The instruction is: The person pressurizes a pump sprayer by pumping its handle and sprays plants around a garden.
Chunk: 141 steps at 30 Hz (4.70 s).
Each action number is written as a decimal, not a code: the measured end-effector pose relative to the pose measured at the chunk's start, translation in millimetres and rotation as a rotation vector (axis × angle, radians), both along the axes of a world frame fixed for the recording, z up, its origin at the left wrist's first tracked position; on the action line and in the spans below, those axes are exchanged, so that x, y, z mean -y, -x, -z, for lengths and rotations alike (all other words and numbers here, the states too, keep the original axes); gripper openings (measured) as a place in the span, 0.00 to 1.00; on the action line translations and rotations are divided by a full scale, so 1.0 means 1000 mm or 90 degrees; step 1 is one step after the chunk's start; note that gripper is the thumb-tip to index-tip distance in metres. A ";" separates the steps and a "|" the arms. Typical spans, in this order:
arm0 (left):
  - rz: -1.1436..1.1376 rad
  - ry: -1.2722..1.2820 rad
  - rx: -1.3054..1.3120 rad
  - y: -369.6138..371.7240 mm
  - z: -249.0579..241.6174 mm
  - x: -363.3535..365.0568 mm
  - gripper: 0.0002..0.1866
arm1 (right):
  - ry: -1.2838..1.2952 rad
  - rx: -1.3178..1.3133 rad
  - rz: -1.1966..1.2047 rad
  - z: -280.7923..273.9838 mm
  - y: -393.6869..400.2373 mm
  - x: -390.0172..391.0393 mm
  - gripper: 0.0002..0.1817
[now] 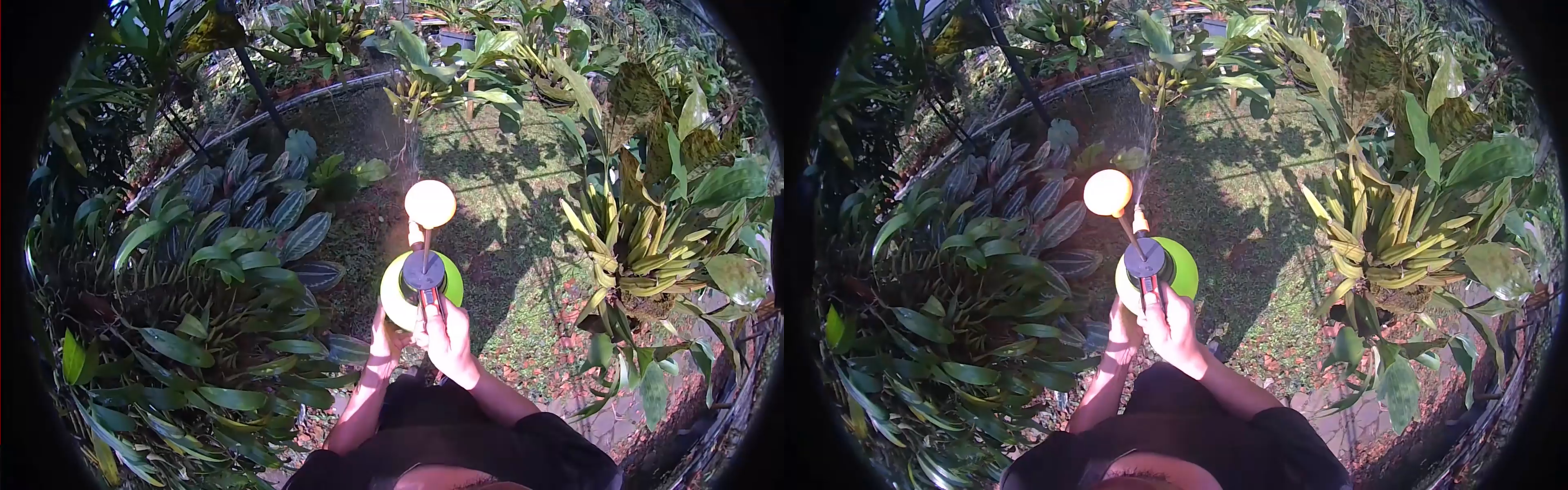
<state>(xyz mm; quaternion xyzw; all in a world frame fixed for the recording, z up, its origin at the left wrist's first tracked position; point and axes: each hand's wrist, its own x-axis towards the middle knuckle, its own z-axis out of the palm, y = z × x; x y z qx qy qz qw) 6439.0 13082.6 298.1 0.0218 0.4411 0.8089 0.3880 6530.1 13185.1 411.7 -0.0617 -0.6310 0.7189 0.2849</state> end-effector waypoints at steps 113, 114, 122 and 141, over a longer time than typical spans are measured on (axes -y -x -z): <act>0.329 -0.115 0.060 -0.481 -0.080 0.306 0.27 | -0.078 -0.057 0.386 -0.054 -0.498 0.402 0.13; 0.311 -0.111 0.079 -0.483 -0.087 0.307 0.26 | -0.093 -0.046 0.373 -0.058 -0.500 0.406 0.13; 0.109 -0.121 0.089 -0.486 -0.086 0.360 0.22 | -0.135 -0.026 0.216 -0.039 -0.497 0.436 0.14; -0.186 -0.087 0.080 -0.437 0.018 0.606 0.29 | -0.081 0.011 -0.295 0.008 -0.416 0.607 0.20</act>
